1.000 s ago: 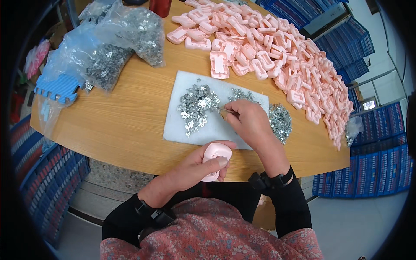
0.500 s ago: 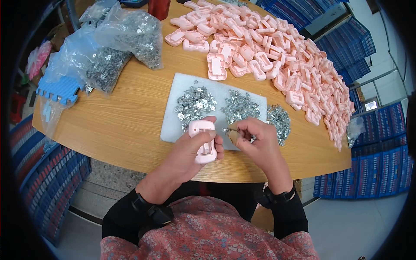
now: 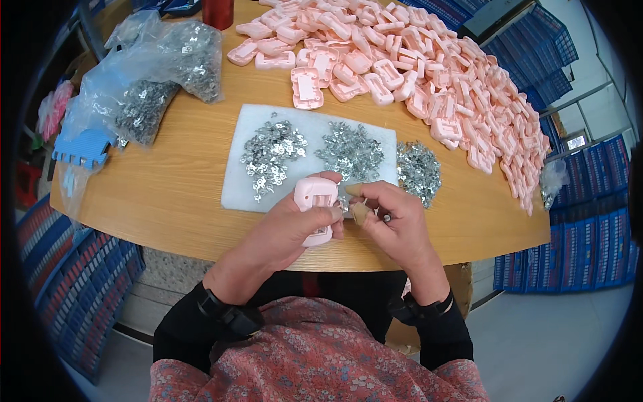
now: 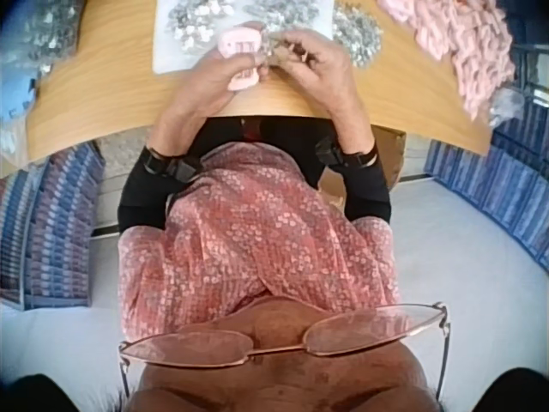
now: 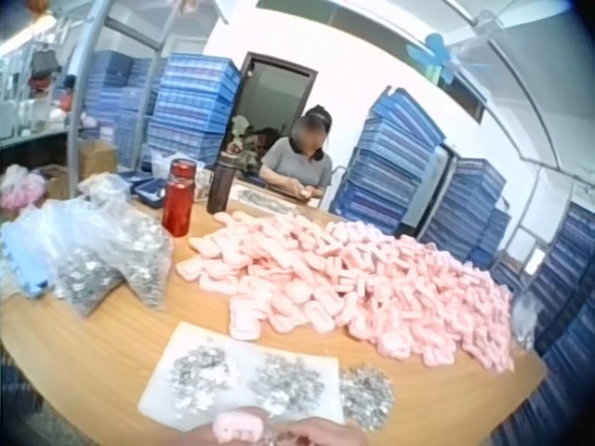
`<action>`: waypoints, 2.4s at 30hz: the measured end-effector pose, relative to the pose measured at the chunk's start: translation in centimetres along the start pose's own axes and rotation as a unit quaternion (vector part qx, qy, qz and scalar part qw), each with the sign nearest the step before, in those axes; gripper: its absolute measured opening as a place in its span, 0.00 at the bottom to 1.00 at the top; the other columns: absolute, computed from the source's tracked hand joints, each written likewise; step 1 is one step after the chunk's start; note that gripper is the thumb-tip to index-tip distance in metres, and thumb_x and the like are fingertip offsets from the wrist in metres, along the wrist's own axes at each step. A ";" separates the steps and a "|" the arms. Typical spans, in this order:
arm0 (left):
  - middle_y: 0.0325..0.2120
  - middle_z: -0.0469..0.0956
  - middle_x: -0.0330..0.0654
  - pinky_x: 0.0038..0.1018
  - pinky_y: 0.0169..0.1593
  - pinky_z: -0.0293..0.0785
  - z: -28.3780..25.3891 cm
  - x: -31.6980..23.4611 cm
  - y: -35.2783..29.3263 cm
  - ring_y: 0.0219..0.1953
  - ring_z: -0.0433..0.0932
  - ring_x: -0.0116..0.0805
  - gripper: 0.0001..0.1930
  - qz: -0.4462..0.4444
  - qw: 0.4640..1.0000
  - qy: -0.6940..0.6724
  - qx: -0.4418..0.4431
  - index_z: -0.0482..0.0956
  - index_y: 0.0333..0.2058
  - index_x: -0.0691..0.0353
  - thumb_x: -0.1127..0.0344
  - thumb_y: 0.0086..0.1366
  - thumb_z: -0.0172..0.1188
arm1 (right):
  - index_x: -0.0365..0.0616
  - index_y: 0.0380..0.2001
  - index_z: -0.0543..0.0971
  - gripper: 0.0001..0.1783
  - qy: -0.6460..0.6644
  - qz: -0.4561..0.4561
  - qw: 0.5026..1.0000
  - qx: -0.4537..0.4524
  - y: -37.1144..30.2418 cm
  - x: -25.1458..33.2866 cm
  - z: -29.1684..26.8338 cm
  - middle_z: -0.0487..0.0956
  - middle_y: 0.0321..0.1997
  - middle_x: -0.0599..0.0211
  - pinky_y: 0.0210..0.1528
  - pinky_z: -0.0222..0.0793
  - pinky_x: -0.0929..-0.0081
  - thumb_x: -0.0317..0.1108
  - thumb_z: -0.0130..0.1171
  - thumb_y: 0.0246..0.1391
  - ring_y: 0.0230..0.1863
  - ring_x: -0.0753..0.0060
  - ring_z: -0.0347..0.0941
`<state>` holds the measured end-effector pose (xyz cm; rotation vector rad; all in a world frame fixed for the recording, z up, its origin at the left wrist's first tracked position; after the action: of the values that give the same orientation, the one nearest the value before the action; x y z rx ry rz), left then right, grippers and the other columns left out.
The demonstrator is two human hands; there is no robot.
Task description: The person sits at a table and repeatedly inserts small metal pins into pink plastic housings using a small metal tool. They pick up a housing, position a pin, and use the tool to push it into place, then place the assembled unit aside.
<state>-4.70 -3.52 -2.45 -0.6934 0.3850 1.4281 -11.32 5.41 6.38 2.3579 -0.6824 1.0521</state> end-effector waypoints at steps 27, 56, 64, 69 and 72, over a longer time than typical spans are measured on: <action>0.31 0.80 0.47 0.37 0.37 0.81 0.2 2.5 -0.7 0.28 0.81 0.42 0.35 -0.082 0.996 -0.025 0.030 0.69 0.58 0.65 0.42 0.76 0.24 | 0.39 0.39 0.77 0.07 0.243 0.142 0.959 -0.028 -3.7 -2.7 1.1 0.71 0.30 0.83 0.35 0.61 0.87 0.28 0.61 0.59 0.31 0.92 0.63; 0.35 0.80 0.45 0.28 0.43 0.76 0.2 1.2 0.3 0.36 0.78 0.32 0.33 -0.008 0.999 0.001 0.031 0.68 0.60 0.64 0.44 0.78 0.25 | 0.39 0.37 0.78 0.03 0.389 0.183 0.902 0.042 -6.7 -4.3 2.5 0.75 0.48 0.71 0.47 0.65 0.82 0.23 0.58 0.59 0.43 0.86 0.68; 0.37 0.80 0.48 0.33 0.46 0.76 0.1 1.7 0.5 0.38 0.79 0.38 0.33 -0.023 0.999 -0.026 0.035 0.66 0.61 0.65 0.45 0.78 0.24 | 0.40 0.36 0.78 0.02 0.362 0.183 0.913 0.031 -6.9 -4.7 2.3 0.75 0.48 0.73 0.45 0.63 0.83 0.24 0.58 0.59 0.41 0.87 0.67; 0.35 0.80 0.48 0.34 0.45 0.77 -0.7 1.8 0.7 0.36 0.80 0.38 0.33 -0.021 1.000 -0.015 0.014 0.67 0.60 0.65 0.44 0.78 0.23 | 0.41 0.36 0.78 0.02 0.355 0.174 0.918 0.023 -6.6 -4.4 2.2 0.74 0.47 0.73 0.44 0.63 0.83 0.24 0.58 0.59 0.41 0.87 0.67; 0.34 0.80 0.48 0.35 0.45 0.77 -0.8 1.8 0.8 0.35 0.80 0.38 0.33 -0.022 1.000 -0.013 0.006 0.67 0.60 0.66 0.44 0.78 0.23 | 0.40 0.36 0.78 0.02 0.349 0.167 0.922 0.014 -6.5 -4.5 2.0 0.74 0.47 0.73 0.44 0.63 0.84 0.24 0.58 0.59 0.41 0.88 0.67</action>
<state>-5.10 -2.59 -4.34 -0.6680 0.3553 1.3902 -8.89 10.32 0.33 1.7096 -0.7870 1.9168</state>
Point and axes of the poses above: each hand's wrist, its own y-axis towards the middle knuckle, its own z-axis out of the palm, x = y × z, the point moved 10 cm from there along y, towards the middle knuckle
